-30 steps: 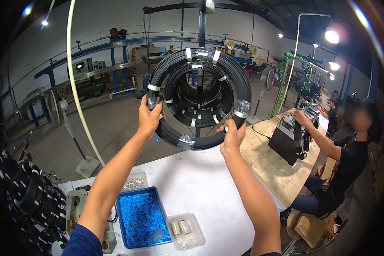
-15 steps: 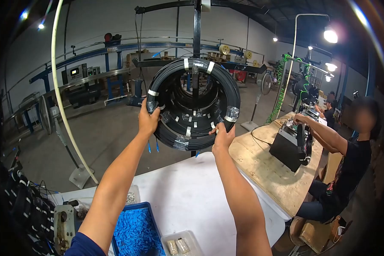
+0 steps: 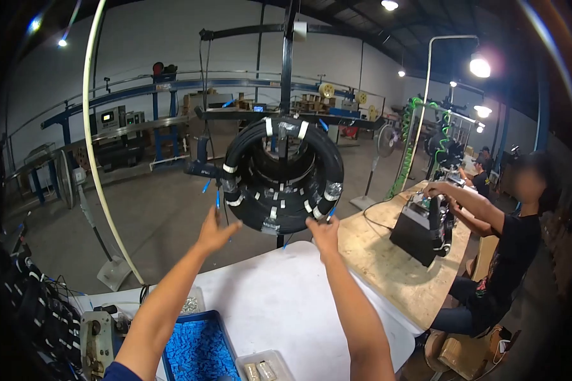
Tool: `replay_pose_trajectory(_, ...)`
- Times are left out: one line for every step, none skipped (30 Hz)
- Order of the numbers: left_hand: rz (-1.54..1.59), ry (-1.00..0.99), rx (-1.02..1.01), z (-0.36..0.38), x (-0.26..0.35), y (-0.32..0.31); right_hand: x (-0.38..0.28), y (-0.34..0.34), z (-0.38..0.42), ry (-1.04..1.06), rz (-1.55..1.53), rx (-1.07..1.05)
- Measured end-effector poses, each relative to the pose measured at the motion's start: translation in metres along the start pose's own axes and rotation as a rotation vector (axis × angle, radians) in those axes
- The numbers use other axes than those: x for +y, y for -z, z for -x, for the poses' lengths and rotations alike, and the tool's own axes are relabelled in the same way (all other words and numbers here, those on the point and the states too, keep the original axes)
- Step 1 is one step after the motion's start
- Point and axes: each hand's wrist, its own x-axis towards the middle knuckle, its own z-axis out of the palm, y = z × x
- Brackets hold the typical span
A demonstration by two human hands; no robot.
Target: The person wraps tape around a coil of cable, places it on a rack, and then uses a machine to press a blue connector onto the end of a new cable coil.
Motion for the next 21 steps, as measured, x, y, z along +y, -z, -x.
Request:
replay_pose_trajectory(0.004,0.017,-0.024,0.024,-0.006,0.002,0.004,0.010,0.012,-0.096,0.036,-0.036)
replay_pose_trajectory(0.005,0.033,-0.044,0.048,-0.015,0.007,0.010,0.019,0.024,-0.189,0.070,-0.076)
replay_pose_trajectory(-0.013,0.027,-0.086,0.074,-0.029,0.011,0.019,0.029,0.039,-0.233,0.068,-0.114)
replay_pose_trajectory(-0.034,0.026,-0.129,0.100,-0.042,0.017,0.031,0.038,0.057,-0.282,0.068,-0.156)
replay_pose_trajectory(0.039,0.087,-0.167,0.128,-0.045,0.026,0.041,0.048,0.078,-0.313,0.055,-0.227)
replay_pose_trajectory(0.113,0.146,-0.209,0.156,-0.041,0.038,0.048,0.058,0.101,-0.347,0.042,-0.295)
replay_pose_trajectory(0.235,0.220,-0.234,0.181,-0.034,0.049,0.054,0.067,0.126,-0.355,0.050,-0.351)
replay_pose_trajectory(0.356,0.303,-0.259,0.209,-0.026,0.062,0.059,0.074,0.158,-0.372,0.060,-0.408)
replay_pose_trajectory(0.356,0.312,-0.255,0.235,-0.017,0.076,0.063,0.080,0.189,-0.391,0.042,-0.451)
replay_pose_trajectory(0.445,0.336,-0.290,0.260,-0.007,0.091,0.064,0.084,0.220,-0.408,0.024,-0.498)
replay_pose_trajectory(0.530,0.364,-0.323,0.286,0.003,0.109,0.060,0.088,0.252,-0.444,-0.011,-0.505)
replay_pose_trajectory(0.562,0.403,-0.317,0.311,0.015,0.125,0.056,0.088,0.285,-0.479,-0.051,-0.515)
replay_pose_trajectory(0.589,0.428,-0.291,0.336,0.023,0.138,0.052,0.088,0.318,-0.509,-0.115,-0.507)
replay_pose_trajectory(0.616,0.458,-0.264,0.363,0.028,0.150,0.052,0.089,0.352,-0.546,-0.177,-0.497)
replay_pose_trajectory(0.626,0.472,-0.233,0.389,0.033,0.162,0.059,0.090,0.385,-0.594,-0.232,-0.494)
replay_pose_trajectory(0.636,0.480,-0.201,0.412,0.037,0.174,0.069,0.089,0.416,-0.638,-0.288,-0.491)
replay_pose_trajectory(0.659,0.534,-0.144,0.436,0.043,0.184,0.085,0.089,0.449,-0.653,-0.359,-0.529)
replay_pose_trajectory(0.690,0.538,-0.093,0.461,0.040,0.192,0.094,0.086,0.482,-0.674,-0.426,-0.565)
replay_pose_trajectory(0.667,0.543,-0.025,0.487,0.041,0.198,0.047,0.080,0.518,-0.635,-0.461,-0.538)
replay_pose_trajectory(0.642,0.544,0.043,0.511,0.040,0.204,0.040,0.075,0.545,-0.697,-0.377,-0.545)
replay_pose_trajectory(0.623,0.566,0.084,0.539,0.031,0.211,0.043,0.071,0.566,-0.739,-0.384,-0.609)
